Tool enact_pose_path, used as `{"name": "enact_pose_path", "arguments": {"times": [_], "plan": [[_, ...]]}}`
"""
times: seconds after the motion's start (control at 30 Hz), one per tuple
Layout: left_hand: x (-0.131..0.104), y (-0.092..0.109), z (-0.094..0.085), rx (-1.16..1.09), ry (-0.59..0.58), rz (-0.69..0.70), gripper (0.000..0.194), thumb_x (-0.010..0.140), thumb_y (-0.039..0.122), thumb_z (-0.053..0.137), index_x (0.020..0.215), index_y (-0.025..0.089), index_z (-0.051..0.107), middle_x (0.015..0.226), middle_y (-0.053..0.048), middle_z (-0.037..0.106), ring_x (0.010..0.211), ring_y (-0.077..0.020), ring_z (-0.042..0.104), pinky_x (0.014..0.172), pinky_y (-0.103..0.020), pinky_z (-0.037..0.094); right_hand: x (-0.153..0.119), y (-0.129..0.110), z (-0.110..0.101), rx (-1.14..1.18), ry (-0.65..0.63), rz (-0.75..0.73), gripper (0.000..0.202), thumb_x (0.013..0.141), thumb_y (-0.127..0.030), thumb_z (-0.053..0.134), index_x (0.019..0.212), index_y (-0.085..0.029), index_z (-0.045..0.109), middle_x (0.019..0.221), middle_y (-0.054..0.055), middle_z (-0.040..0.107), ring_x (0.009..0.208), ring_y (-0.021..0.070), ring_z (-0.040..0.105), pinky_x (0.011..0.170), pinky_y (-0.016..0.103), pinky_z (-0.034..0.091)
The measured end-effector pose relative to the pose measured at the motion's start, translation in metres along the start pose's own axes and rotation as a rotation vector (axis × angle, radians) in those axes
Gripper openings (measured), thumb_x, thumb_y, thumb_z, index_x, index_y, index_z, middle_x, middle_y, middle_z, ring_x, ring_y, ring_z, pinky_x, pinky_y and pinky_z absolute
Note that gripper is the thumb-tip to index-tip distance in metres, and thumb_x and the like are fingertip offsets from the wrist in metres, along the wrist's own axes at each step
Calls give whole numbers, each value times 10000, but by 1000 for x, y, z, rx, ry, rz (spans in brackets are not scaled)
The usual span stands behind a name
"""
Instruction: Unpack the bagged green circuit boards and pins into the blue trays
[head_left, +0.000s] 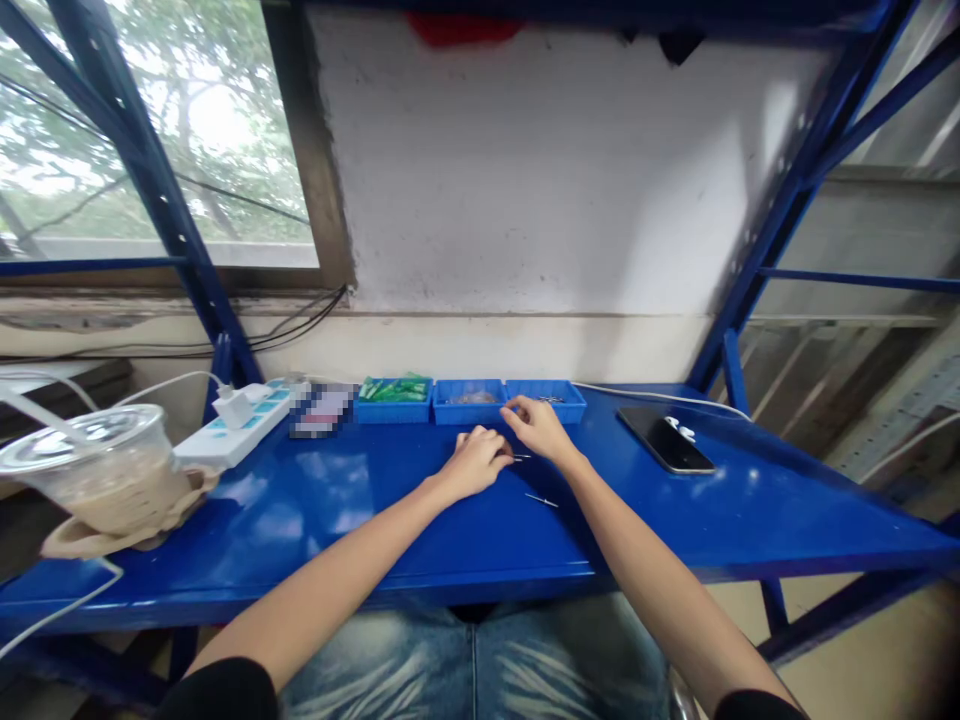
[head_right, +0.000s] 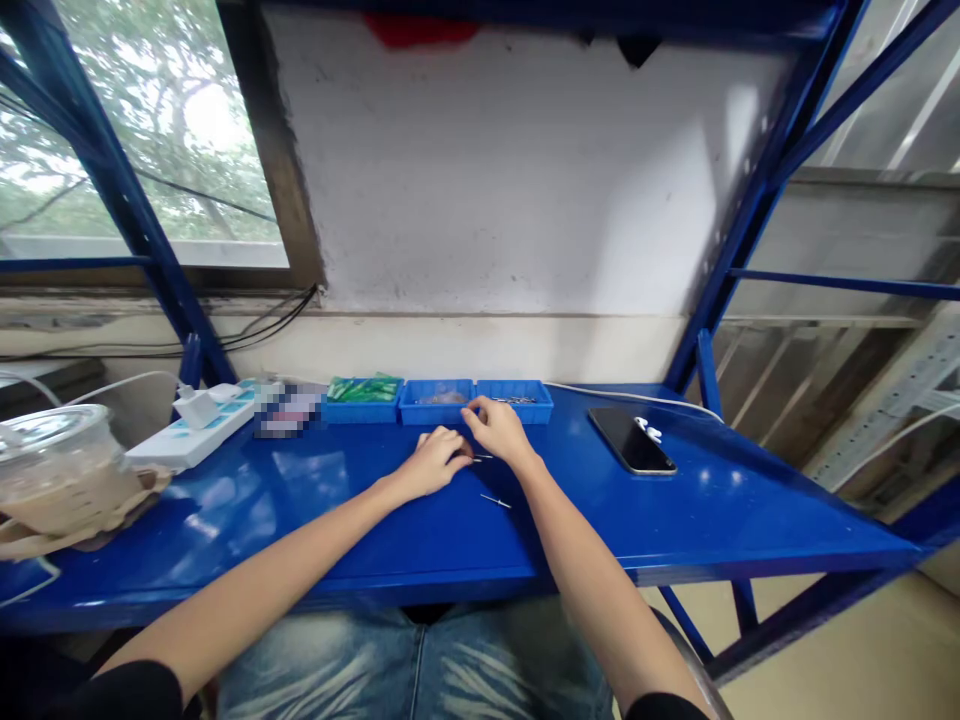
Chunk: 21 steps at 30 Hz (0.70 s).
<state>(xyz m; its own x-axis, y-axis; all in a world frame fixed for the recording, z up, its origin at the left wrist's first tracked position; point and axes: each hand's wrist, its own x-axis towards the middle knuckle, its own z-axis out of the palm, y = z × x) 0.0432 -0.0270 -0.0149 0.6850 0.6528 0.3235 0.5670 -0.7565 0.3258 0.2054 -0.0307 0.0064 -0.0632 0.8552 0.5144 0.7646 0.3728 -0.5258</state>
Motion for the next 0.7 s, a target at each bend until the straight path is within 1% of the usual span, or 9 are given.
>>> {"name": "enact_pose_path", "arguments": {"times": [0.13,0.23,0.37,0.57,0.63,0.7], "plan": [[-2,-26,-12,-96,87,-159,179,866,243,438,829,201,607,851,-15,661,840,-186,520,770,-309,389,-4,-5,8,73,-145,-102,176,805,-346,542,865,-191,602,537,-52,498,494,94,457,507,207,315],[0,-36,-17,-147,159,-200,191,859,276,460,777,181,605,774,-22,661,763,-179,530,742,-294,393,-5,-7,11,71,-187,-159,132,791,-282,555,884,-195,594,553,-57,482,510,89,445,516,203,308],[1,-35,-16,-178,189,-173,210,860,284,456,744,180,597,746,-14,657,741,-170,544,748,-282,392,-4,-6,13,27,-180,-189,74,790,-228,548,843,-198,589,562,-54,471,534,88,436,531,201,295],[1,-33,-14,-202,225,-155,299,887,321,398,703,185,589,715,-17,644,750,-174,548,722,-275,392,-4,-6,13,-8,-188,-195,70,817,-247,527,827,-202,580,603,-35,525,560,99,459,541,205,293],[1,-34,-15,-233,262,-149,282,885,338,406,739,186,593,714,-16,637,734,-169,549,712,-275,397,-4,-7,13,-21,-164,-173,113,845,-263,491,808,-197,575,638,-15,562,576,107,479,550,210,298],[0,-36,-15,-283,310,-135,193,860,321,457,831,186,592,717,-8,628,708,-155,551,707,-270,407,-3,-8,12,-34,-133,-135,174,871,-279,451,782,-190,570,661,4,586,589,116,500,559,216,306]]}}
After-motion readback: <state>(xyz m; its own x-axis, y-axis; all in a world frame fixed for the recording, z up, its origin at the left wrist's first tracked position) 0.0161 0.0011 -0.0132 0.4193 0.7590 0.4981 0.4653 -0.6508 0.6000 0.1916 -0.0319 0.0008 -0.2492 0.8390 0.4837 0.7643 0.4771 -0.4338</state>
